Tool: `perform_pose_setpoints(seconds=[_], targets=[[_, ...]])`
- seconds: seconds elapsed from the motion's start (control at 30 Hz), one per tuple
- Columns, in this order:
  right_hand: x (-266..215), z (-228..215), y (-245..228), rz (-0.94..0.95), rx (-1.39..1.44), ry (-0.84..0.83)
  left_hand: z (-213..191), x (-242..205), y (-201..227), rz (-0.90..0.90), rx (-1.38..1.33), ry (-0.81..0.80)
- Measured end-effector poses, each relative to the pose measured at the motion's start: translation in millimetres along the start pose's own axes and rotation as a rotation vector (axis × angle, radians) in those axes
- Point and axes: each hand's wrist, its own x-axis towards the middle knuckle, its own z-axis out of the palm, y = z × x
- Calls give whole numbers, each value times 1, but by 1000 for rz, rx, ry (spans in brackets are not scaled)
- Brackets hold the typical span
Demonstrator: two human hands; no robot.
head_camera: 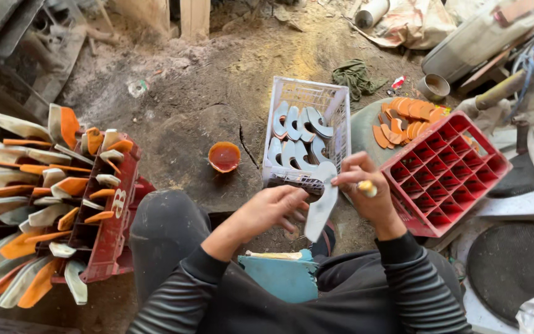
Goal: The person sits on the ground and uses a brush to apply a reddish-brown liquid to curved, blade-like objects. They repeatedly dip the brush into a small container and coat each object before placing it into a red crate.
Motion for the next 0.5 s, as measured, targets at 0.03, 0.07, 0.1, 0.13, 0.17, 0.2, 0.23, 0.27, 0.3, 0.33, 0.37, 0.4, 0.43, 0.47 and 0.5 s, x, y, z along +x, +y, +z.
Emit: perform_pose_setpoints(seconds=[0.03, 0.07, 0.1, 0.13, 0.17, 0.2, 0.23, 0.27, 0.3, 0.33, 0.37, 0.4, 0.43, 0.47, 0.5], targets=[[-3, 2, -2, -8, -66, -10, 7, -3, 0, 46, -13, -37], [-5, 4, -2, -18, -133, -21, 10, -5, 2, 64, 0, -50], [-8, 7, -2, -19, -160, -16, 12, -8, 2, 79, 12, -59], [-12, 10, -3, -21, -186, -11, 13, -12, 3, 93, 23, -67], [-10, 13, -2, -33, -210, -4, 14, -15, 7, 153, 159, -8], [-8, 15, -3, -34, -236, -19, 14, -18, 10, 209, 295, 52], [-7, 18, -3, -36, -266, -29, 14, -19, 12, 266, 436, 109], [-5, 20, -2, -40, -296, -40, 13, -19, 12, 368, 497, 160], [-3, 23, -3, -64, -311, -55, 12, -20, 12, 465, 557, 205], [-1, 27, -2, -89, -326, -70, 11, -20, 10, 562, 618, 251], [1, 32, 0, -115, -341, -78, 8, -20, 8, 462, 612, 275], [4, 36, 3, -26, -338, -41, 3, -20, 5, 361, 605, 297], [8, 41, 7, 65, -331, -2, -1, -20, 3, 257, 600, 316], [12, 43, 10, 158, -323, 36, -7, -22, 2, 277, 639, 379], [17, 45, 16, 264, -280, 56, -18, -23, 2, 303, 682, 444]])
